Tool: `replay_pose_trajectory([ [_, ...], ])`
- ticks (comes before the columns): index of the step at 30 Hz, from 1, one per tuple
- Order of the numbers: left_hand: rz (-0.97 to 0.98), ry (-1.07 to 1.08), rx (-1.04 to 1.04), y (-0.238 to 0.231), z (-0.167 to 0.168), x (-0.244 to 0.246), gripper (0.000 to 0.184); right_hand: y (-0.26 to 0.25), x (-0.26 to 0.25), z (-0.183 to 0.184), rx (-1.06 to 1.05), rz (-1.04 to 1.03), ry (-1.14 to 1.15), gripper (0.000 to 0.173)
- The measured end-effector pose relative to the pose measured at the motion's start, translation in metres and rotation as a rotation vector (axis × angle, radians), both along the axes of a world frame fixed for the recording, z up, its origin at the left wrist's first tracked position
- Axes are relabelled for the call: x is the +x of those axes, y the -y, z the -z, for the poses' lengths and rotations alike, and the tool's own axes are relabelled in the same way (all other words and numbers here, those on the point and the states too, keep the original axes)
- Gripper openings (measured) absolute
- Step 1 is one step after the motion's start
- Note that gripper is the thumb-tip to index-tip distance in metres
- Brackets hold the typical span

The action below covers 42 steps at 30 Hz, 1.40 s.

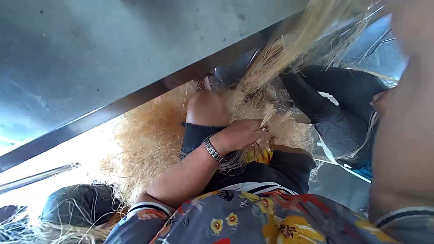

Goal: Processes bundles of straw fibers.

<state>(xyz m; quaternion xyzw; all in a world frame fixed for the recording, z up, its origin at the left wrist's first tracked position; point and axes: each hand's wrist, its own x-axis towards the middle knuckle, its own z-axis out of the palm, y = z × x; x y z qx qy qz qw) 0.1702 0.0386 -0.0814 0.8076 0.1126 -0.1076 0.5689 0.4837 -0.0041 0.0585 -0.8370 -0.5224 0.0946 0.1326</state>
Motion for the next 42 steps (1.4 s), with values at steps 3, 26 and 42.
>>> replay_pose_trajectory([
  [3, -0.032, 0.047, 0.016, 0.002, -0.001, -0.004, 0.032, 0.064, -0.117, 0.044, -0.065, -0.122, -0.248, 0.046],
  [26, -0.091, -0.058, 0.938, 0.120, -0.045, -0.009, 0.027, 0.182, -0.216, 0.127, 0.723, 0.129, -0.722, 0.017],
  [42, -0.027, 0.392, 0.404, 0.091, -0.090, -0.038, 0.037, 0.200, -0.201, 0.077, 0.496, -0.258, -0.987, 0.017],
])
